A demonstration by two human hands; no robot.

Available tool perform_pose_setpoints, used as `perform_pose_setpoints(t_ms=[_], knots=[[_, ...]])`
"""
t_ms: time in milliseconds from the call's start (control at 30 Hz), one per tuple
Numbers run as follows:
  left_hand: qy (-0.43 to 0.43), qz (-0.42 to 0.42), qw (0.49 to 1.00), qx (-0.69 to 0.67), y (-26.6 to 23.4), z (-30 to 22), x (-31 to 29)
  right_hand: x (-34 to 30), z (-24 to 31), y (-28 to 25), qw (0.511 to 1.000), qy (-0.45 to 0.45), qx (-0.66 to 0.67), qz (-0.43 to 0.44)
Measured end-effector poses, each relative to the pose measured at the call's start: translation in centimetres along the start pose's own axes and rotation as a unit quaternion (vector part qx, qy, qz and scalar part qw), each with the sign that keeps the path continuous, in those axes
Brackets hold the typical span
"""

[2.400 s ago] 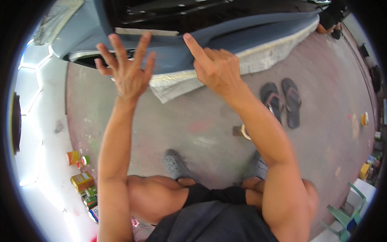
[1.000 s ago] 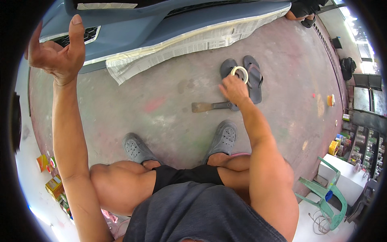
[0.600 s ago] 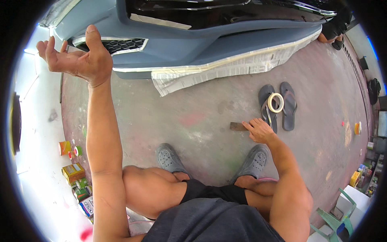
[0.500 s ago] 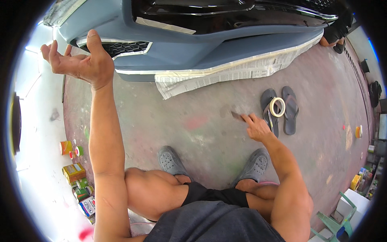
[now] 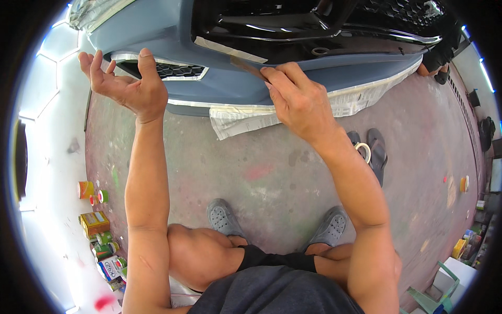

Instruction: The person applies masking tape along the lower edge of a car bumper, smoothing each strip by hand. They repeatedly tear off tape, align it to the bumper edge, and press it down, working along the front bumper area.

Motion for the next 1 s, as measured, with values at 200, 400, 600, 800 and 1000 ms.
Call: perform_pose_setpoints(t_ms=[200,400,600,800,1000], knots=[[-0.023,-0.009,0.999,-0.02,-0.1,0.0,-0.4,0.7,0.1,0.4,1.0,0.006,-0.017,0.021],[-0.021,0.005,1.0,-0.007,-0.6,0.3,-0.3,1.0,0.4,0.6,0.999,0.017,-0.02,0.038],[-0.022,0.016,1.0,-0.011,-0.4,0.2,-0.4,1.2,0.2,0.6,0.998,0.012,-0.026,0.049],[-0.02,-0.027,0.999,0.013,0.2,0.0,-0.9,1.8,0.4,0.2,0.998,0.008,-0.025,0.05],[0.003,-0.025,0.999,0.02,0.2,-0.8,-0.7,1.7,0.5,-0.1,0.998,-0.003,-0.025,0.061]])
Point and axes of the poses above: each hand's wrist, its own x-axis towards the middle knuckle, its own y-axis out of the palm, z = x × y, the point moved 1 cm from there along x, towards the middle knuckle, and after that the axes turned 8 degrees about -x, right-handed, at the moved point
